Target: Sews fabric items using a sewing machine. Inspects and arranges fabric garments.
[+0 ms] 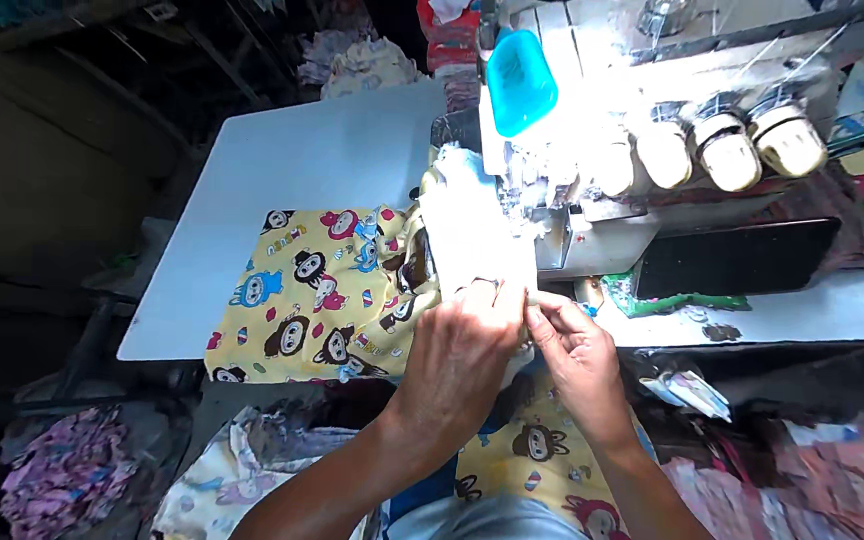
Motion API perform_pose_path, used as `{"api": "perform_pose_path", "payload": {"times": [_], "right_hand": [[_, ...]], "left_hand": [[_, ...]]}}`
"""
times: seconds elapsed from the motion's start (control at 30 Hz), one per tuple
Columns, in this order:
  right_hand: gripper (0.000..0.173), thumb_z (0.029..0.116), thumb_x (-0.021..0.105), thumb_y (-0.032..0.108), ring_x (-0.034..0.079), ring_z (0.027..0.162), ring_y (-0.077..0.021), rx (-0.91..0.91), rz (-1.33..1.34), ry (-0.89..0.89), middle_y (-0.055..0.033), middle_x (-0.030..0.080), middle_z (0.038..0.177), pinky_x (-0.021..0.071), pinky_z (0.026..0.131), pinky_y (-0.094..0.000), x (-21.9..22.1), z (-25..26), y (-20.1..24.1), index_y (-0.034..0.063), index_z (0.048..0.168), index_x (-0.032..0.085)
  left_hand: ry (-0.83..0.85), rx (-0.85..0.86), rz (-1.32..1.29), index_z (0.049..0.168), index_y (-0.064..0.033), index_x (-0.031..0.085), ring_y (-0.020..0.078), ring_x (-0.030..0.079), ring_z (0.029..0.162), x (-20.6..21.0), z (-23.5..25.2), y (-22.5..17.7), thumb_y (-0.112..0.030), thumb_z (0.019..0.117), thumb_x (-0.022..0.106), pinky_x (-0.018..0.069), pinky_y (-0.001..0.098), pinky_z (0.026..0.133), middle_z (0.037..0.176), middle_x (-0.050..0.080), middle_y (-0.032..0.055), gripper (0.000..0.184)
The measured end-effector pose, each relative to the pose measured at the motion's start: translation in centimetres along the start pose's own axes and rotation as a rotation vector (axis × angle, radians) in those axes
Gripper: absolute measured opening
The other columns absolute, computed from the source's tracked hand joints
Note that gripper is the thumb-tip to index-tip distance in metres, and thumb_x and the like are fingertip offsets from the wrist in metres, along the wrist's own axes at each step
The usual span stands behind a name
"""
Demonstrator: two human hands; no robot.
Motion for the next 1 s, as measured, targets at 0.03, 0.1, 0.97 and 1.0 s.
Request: {"api": "perform_pose_path", "payload": {"times": [0.03,0.1,0.97,1.0], "right_hand": [[0.021,0.1022,0.058,0.007,0.069,0.086,0.003,-0.003,-0.001,-0.005,-0.0011,0.074,0.098,0.0564,0.081,-0.0126,0.0,0.3,0.0,-0.0029,0.118,0.067],[0.021,0.102,0.057,0.007,0.068,0.083,0.0038,-0.007,-0.021,-0.022,-0.0001,0.074,0.095,0.0558,0.078,-0.0118,0.0,0.7,-0.1,-0.0012,0.117,0.068],[0.032,0.0899,0.07,-0.002,0.072,0.086,-0.0083,0.013,0.136,-0.152,-0.0017,0.072,0.1,0.062,0.077,-0.0233,-1.3,0.9,0.8,0.0079,0.119,0.06],[0.032,0.0891,0.071,-0.003,0.072,0.084,-0.0085,0.006,0.144,-0.155,-0.002,0.072,0.1,0.0622,0.076,-0.0234,-1.2,0.9,0.9,0.0076,0.117,0.06]], "left_hand": [[-0.002,-0.008,-0.002,0.102,-0.0047,0.075,0.0198,0.052,0.052,0.0,0.4,0.1,-0.014,0.0976,0.062,0.0373,0.0298,0.044,0.07,0.057,0.0079,0.017],[-0.01,-0.022,-0.004,0.105,-0.0042,0.075,0.0198,0.052,0.053,0.1,1.0,0.1,-0.013,0.0979,0.061,0.0364,0.03,0.045,0.07,0.058,0.0078,0.018],[-0.371,0.119,-0.28,0.106,-0.006,0.079,0.0206,0.071,0.103,2.2,-0.6,1.9,-0.011,0.0963,0.069,0.0529,0.0306,0.089,0.114,0.076,0.0118,0.015],[-0.34,0.097,-0.275,0.111,-0.005,0.078,0.0218,0.07,0.108,2.7,-0.6,2.2,-0.012,0.0971,0.068,0.0532,0.0324,0.093,0.119,0.074,0.0125,0.018]]}}
Point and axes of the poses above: each hand's wrist, its own z-axis towards the middle knuckle, its own x-axis out of the palm, y = z × x, the point moved 5 cm from there along z, towards the middle knuckle
